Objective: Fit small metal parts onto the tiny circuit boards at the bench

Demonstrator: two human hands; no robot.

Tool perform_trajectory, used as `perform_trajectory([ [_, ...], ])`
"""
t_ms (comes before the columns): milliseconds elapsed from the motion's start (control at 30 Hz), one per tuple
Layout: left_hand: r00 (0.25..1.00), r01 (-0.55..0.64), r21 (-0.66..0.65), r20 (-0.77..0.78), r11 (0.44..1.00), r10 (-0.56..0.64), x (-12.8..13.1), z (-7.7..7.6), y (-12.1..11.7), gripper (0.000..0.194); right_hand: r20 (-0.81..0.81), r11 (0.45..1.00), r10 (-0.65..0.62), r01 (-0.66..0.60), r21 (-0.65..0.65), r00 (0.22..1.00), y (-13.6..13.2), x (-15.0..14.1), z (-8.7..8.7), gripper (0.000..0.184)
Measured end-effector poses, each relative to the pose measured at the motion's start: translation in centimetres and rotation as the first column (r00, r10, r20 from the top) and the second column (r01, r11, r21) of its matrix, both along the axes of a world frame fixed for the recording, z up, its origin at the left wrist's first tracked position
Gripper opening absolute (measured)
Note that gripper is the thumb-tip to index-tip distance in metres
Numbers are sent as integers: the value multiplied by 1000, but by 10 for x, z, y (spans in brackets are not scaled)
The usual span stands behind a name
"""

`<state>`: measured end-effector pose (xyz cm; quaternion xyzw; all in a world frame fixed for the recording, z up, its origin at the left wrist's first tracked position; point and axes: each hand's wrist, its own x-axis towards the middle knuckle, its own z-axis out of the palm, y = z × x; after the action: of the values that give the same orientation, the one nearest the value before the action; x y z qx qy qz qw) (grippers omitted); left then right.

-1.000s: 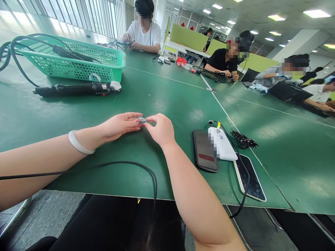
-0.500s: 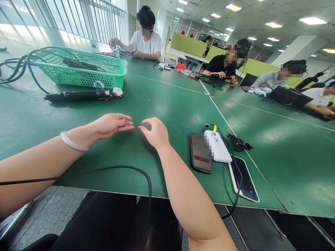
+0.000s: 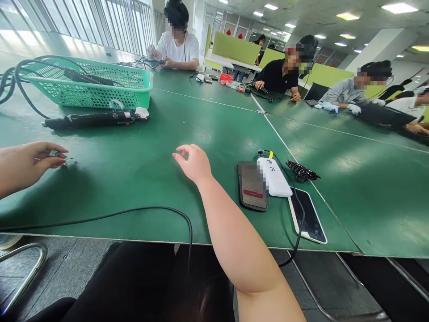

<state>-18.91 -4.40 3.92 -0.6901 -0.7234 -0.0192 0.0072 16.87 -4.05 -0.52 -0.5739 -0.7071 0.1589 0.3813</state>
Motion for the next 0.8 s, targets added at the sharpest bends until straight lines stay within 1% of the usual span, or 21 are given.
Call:
perform_trajectory([
  [100,995,74,14,-70,997,-73,-4,-5,1,34,1,1000,-12,12,-21,1000,2,2,-2,26],
  [200,992,101,16,-82,995,-99,-5,-9,2,32,13,999,-7,8,-37,1000,2,2,-4,26],
  [333,992,107,10,-69,994,-106,-6,-11,2,31,21,999,5,-4,-52,1000,3,1,-5,26],
  [467,981,194,81,-14,978,-194,-10,-16,3,29,18,997,17,-15,-70,1000,2,2,-5,28],
  [567,975,214,97,34,972,-218,-14,-19,4,28,13,996,16,-15,-83,1000,2,2,-5,28],
  [700,979,164,79,107,983,-172,-16,-13,4,36,8,996,18,-17,-91,1000,2,3,-5,26],
  [733,983,129,70,124,989,-137,-16,-10,3,39,8,996,17,-16,-90,1000,2,3,-5,26],
  [800,982,-12,70,189,997,-1,-14,-4,1,45,6,996,17,-17,-92,1000,3,4,-5,25],
])
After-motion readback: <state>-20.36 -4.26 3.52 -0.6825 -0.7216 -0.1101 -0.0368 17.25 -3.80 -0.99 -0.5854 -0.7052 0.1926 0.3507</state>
